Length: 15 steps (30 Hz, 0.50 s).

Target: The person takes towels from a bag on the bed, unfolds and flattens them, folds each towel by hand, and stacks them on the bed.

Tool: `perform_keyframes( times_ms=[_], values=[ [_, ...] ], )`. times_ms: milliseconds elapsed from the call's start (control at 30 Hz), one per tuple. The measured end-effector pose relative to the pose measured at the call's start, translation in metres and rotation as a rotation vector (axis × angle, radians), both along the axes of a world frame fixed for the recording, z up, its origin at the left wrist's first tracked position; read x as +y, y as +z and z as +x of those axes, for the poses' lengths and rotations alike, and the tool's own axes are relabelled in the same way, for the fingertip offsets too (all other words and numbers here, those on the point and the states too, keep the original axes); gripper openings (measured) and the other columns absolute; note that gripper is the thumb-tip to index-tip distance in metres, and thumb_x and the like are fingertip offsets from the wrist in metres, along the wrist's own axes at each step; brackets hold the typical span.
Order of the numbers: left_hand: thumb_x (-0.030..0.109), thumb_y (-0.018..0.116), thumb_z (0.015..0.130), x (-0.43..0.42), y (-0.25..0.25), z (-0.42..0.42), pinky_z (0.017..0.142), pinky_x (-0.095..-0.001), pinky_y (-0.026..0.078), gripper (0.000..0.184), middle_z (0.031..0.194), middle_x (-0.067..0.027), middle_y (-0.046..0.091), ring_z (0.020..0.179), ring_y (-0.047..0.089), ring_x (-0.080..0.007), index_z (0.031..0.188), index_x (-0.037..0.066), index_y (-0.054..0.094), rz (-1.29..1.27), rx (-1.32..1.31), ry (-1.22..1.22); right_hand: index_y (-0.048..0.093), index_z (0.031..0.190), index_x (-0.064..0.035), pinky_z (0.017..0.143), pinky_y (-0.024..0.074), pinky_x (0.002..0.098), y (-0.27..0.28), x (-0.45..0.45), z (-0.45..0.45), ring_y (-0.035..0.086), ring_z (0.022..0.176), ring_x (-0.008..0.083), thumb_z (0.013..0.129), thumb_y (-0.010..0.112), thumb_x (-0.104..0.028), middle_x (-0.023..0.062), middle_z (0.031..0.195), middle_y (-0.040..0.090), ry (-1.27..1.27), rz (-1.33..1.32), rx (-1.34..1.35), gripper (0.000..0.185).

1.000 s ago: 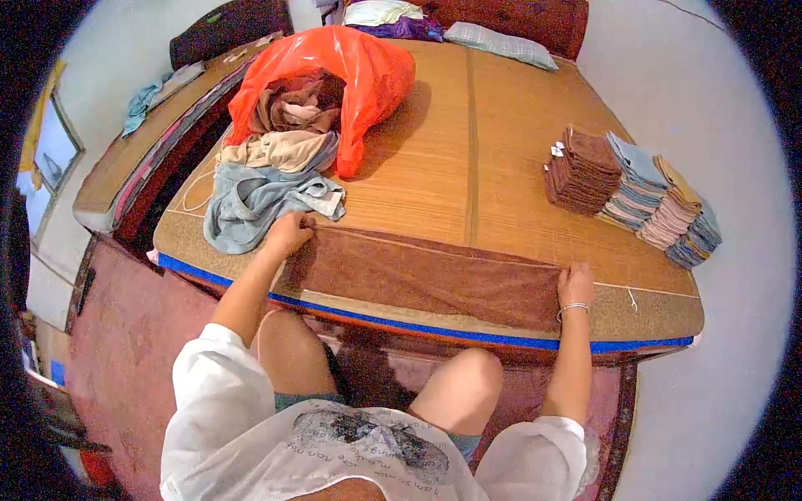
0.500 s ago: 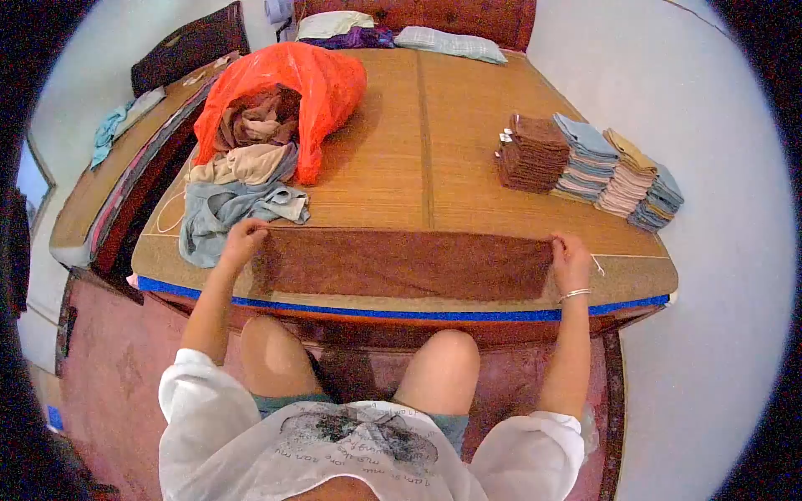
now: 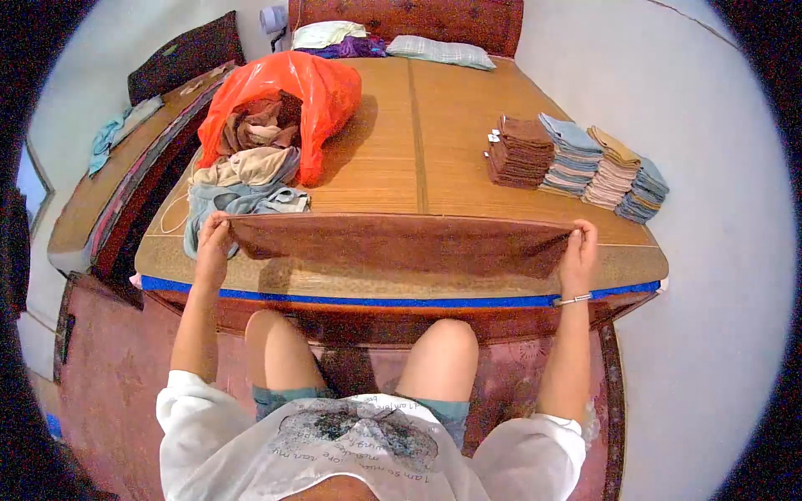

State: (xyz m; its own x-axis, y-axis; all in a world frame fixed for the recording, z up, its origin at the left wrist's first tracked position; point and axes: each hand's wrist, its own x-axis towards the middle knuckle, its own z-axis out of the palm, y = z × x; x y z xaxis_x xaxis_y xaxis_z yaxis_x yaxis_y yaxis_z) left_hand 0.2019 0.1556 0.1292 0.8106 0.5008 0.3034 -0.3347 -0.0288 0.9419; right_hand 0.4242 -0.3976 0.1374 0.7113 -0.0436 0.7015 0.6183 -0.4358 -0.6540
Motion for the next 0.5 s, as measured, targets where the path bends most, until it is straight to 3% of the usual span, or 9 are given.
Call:
perform_keyframes(
  times_ms=[133, 167, 200, 233, 267, 333, 367, 500],
  values=[
    [0.012, 0.046, 0.091, -0.013, -0.016, 0.008, 0.08, -0.0224, 0.038, 0.013, 0.093, -0.0001, 0.053, 0.086, 0.047, -0.008, 0.102, 0.006, 0.051, 0.114, -0.042, 0.245, 0.05, 0.103, -0.0006, 0.086, 0.04, 0.0303, -0.027, 0.019, 0.009, 0.053, 0.094, 0.02, 0.091, 0.044, -0.01, 0.0126, 0.098, 0.055, -0.105, -0.07, 0.048, 0.017],
    [0.012, 0.046, 0.092, -0.003, -0.031, 0.012, 0.081, -0.0233, 0.038, 0.013, 0.094, -0.0004, 0.052, 0.088, 0.047, -0.0092, 0.102, 0.005, 0.051, 0.324, 0.038, 0.311, 0.051, 0.103, -0.003, 0.081, 0.0437, 0.0351, -0.032, 0.023, 0.009, 0.058, 0.088, 0.0297, 0.091, 0.044, -0.011, 0.0168, 0.094, 0.059, -0.161, -0.244, -0.015, 0.017],
    [0.012, 0.046, 0.092, 0.003, -0.046, 0.017, 0.083, -0.0242, 0.038, 0.013, 0.095, -0.0008, 0.052, 0.09, 0.047, -0.0105, 0.101, 0.004, 0.051, 0.536, 0.119, 0.373, 0.051, 0.103, -0.003, 0.081, 0.0437, 0.0351, -0.039, 0.029, 0.01, 0.058, 0.088, 0.0297, 0.091, 0.044, -0.011, 0.0168, 0.094, 0.059, -0.167, -0.246, -0.005, 0.017],
    [0.013, 0.046, 0.092, 0.008, -0.062, 0.023, 0.081, -0.0286, 0.042, 0.015, 0.093, -0.0075, 0.058, 0.088, 0.054, -0.0182, 0.101, 0.002, 0.05, 0.615, 0.108, 0.404, 0.052, 0.103, -0.0055, 0.077, 0.0449, 0.0392, -0.047, 0.035, 0.013, 0.058, 0.085, 0.0347, 0.09, 0.044, -0.012, 0.0178, 0.093, 0.06, -0.214, -0.345, 0.087, 0.016],
    [0.013, 0.046, 0.092, 0.005, -0.063, 0.026, 0.081, -0.0286, 0.042, 0.015, 0.093, -0.0075, 0.058, 0.088, 0.054, -0.0182, 0.101, 0.002, 0.05, 0.617, 0.115, 0.395, 0.053, 0.103, -0.008, 0.073, 0.046, 0.0432, -0.057, 0.04, 0.019, 0.058, 0.082, 0.0397, 0.09, 0.045, -0.014, 0.0188, 0.091, 0.061, -0.26, -0.444, 0.181, 0.016],
    [0.013, 0.047, 0.091, -0.003, -0.067, 0.033, 0.076, -0.0338, 0.045, 0.016, 0.09, -0.0161, 0.061, 0.085, 0.059, -0.0294, 0.102, 0.003, 0.05, 0.758, 0.322, 0.509, 0.053, 0.102, -0.0102, 0.07, 0.0459, 0.0459, -0.086, 0.047, 0.041, 0.058, 0.081, 0.0412, 0.09, 0.045, -0.016, 0.0182, 0.092, 0.062, -0.277, -0.458, 0.182, 0.016],
    [0.018, 0.049, 0.09, 0.009, -0.084, 0.041, 0.068, -0.0417, 0.046, 0.017, 0.087, -0.0211, 0.062, 0.08, 0.059, -0.0398, 0.103, 0.006, 0.05, 0.921, 0.22, 0.58, 0.054, 0.102, -0.0125, 0.067, 0.0458, 0.0486, -0.095, 0.052, 0.048, 0.057, 0.079, 0.0428, 0.089, 0.046, -0.019, 0.0175, 0.092, 0.062, -0.29, -0.469, 0.173, 0.016],
    [0.028, 0.051, 0.089, 0.012, -0.1, 0.056, 0.063, -0.0488, 0.044, 0.019, 0.083, -0.0188, 0.062, 0.076, 0.059, -0.0404, 0.1, 0.013, 0.052, 1.118, 0.515, 0.667, 0.053, 0.103, -0.0136, 0.065, 0.0462, 0.0498, -0.099, 0.067, 0.055, 0.059, 0.078, 0.0408, 0.089, 0.047, -0.023, 0.0171, 0.092, 0.062, -0.387, -0.653, 0.288, 0.018]
  ],
)
